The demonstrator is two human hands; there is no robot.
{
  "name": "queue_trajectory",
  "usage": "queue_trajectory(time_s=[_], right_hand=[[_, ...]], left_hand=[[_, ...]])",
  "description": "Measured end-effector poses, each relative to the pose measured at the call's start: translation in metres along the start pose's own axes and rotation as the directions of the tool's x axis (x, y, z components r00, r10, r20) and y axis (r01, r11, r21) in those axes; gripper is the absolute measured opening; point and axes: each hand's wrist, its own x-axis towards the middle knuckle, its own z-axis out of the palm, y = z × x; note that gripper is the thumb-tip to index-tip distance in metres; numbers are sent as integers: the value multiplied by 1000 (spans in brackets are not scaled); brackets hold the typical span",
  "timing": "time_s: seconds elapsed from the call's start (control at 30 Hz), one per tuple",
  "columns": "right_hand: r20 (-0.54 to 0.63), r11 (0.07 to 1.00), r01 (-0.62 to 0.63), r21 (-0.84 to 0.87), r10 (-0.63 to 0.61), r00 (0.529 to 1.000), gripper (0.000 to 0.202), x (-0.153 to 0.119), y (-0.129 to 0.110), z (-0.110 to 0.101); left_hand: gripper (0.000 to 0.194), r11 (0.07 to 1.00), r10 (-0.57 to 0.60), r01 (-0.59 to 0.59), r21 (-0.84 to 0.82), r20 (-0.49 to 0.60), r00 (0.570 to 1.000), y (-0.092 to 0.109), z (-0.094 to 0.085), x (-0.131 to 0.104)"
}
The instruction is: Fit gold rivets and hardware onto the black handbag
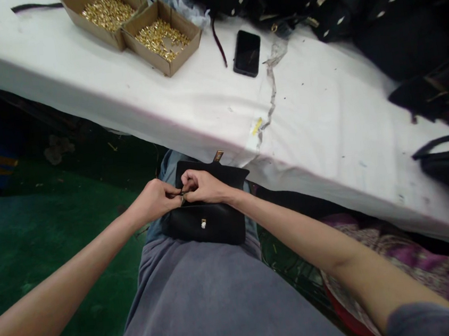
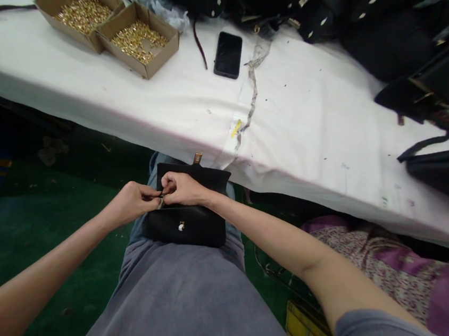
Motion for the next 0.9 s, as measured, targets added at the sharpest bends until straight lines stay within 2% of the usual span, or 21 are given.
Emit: queue_trajectory(time_s=[0.1, 0.3, 0.6, 0.8, 0.9], right_hand=[[-1, 1000, 20, -11, -20, 1000, 39, -2, -2, 2], [-24, 1000, 8, -5, -9, 1000, 40, -3, -3, 5], [-67, 1000, 14, 10, -13, 998, 38, 0, 3, 6], [-125, 999, -30, 46, 35, 992, 36, 8, 9, 9], [-167, 996, -69, 49, 77, 983, 38, 11, 14, 8]], left_hand=[[29, 990, 66, -62, 129, -33, 997, 3, 4, -1], [24, 940, 192, -151, 305, -107, 976, 0, 13, 0], [24, 885, 300, -241, 399, -94, 949, -6, 18, -1], [23, 872, 318, -249, 422, -100, 943, -11, 21, 4], [16, 933, 207, -161, 322, -112, 972, -17, 19, 6]])
